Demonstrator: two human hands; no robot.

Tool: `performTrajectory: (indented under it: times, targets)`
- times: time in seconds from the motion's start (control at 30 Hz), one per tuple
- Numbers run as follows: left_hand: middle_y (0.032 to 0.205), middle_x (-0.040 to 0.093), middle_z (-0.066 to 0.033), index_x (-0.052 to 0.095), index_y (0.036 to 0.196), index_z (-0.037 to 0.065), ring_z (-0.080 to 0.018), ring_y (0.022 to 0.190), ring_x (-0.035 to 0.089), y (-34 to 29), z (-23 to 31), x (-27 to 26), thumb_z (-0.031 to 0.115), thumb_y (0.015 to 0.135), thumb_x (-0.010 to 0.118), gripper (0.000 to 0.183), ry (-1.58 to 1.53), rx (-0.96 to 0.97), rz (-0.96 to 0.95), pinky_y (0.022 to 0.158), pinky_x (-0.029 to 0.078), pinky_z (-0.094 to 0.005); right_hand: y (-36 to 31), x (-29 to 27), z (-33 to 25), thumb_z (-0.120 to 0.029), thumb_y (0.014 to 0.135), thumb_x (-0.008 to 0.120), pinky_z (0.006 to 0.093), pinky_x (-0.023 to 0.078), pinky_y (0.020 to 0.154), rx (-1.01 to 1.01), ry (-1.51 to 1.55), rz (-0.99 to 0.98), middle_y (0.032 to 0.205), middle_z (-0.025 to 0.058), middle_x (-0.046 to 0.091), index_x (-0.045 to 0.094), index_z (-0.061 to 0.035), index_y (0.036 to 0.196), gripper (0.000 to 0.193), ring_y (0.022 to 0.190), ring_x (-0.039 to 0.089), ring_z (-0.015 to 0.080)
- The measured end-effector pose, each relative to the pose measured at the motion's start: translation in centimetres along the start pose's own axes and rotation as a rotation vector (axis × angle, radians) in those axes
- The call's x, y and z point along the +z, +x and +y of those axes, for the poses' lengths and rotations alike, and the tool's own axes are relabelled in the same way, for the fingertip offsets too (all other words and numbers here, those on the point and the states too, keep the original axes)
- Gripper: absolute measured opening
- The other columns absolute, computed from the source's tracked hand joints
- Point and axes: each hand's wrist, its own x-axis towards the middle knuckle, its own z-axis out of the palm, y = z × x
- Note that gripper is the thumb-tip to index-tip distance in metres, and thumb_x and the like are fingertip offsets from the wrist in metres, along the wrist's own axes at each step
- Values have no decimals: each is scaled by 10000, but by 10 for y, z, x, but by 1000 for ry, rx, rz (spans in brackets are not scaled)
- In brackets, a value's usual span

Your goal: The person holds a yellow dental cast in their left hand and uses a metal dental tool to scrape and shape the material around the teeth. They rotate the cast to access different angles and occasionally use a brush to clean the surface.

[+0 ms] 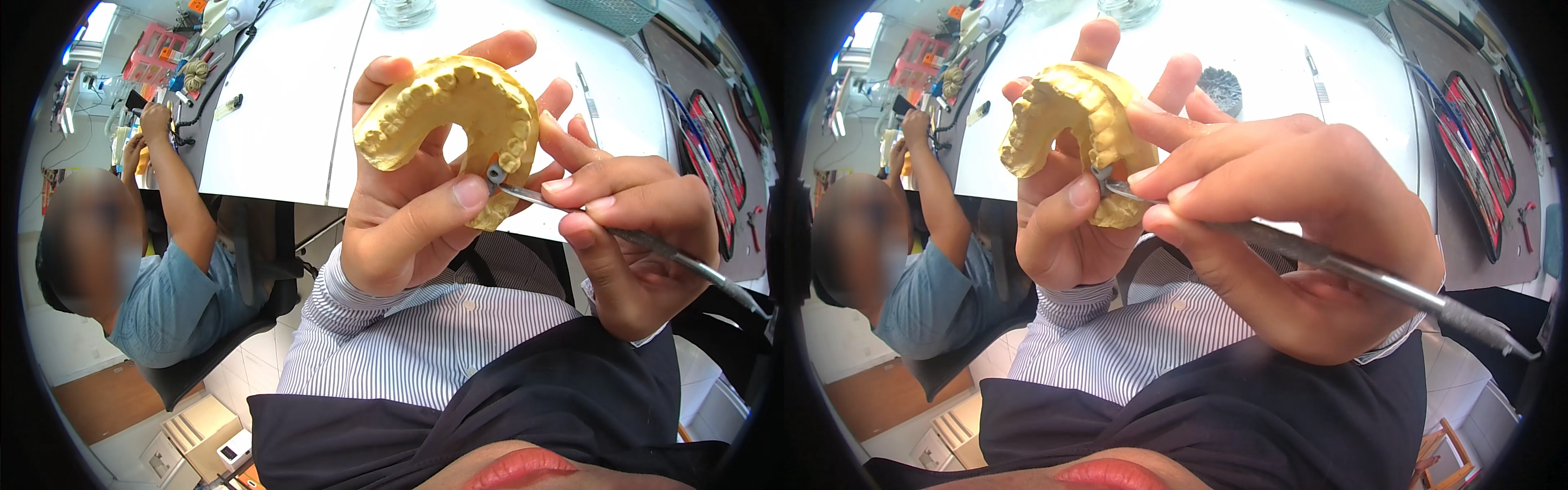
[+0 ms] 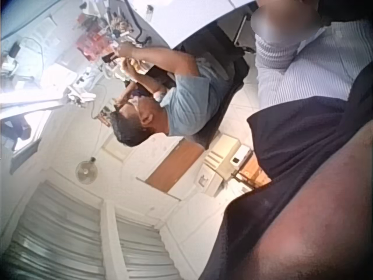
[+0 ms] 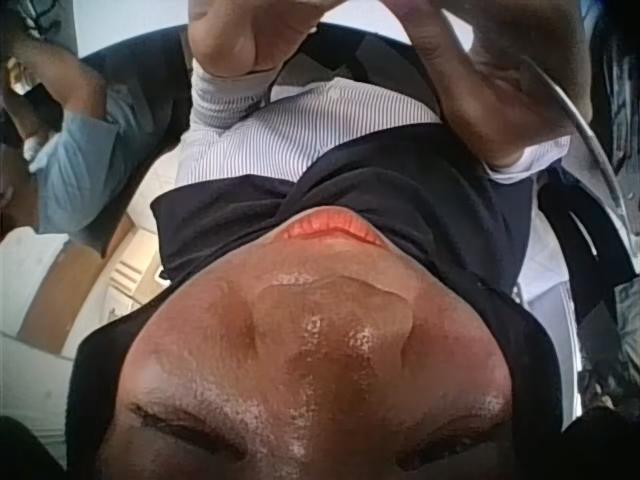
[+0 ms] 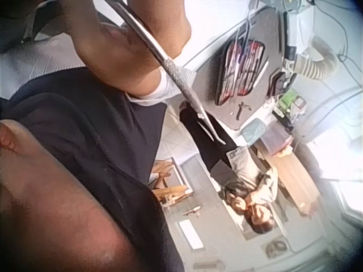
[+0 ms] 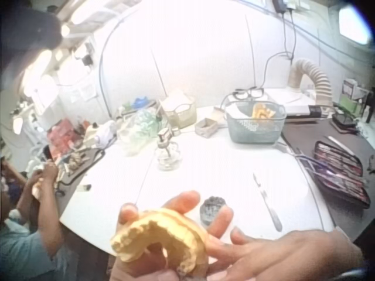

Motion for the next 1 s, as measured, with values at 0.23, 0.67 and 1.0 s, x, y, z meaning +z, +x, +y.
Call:
performTrajectory:
  times: [0.23,0.67,1.0]
  targets:
    - [1401,91,-258,134,1325,250,-459,1294,153,-3,-1,1,-143,791,360,701,12,15,10,983,368,-482,7,-1,-2,71,781,580,475,364,968,-48,-37,-84,876,189,610,471,8,899,173,984,578,395]
    - [1403,91,-257,142,1327,249,-461,1294,150,-7,-7,4,-156,785,359,711,22,34,-7,990,350,-497,-3,-5,2,90,771,579,477,386,950,-119,19,-43,842,185,610,473,9,890,179,989,571,404]
    - [1438,48,-169,138,1372,154,-433,1315,92,-10,-5,9,-82,790,372,670,92,-8,9,998,344,-507,6,-4,-12,103,773,563,474,382,955,-79,-64,-106,858,187,607,466,7,894,183,975,586,379]
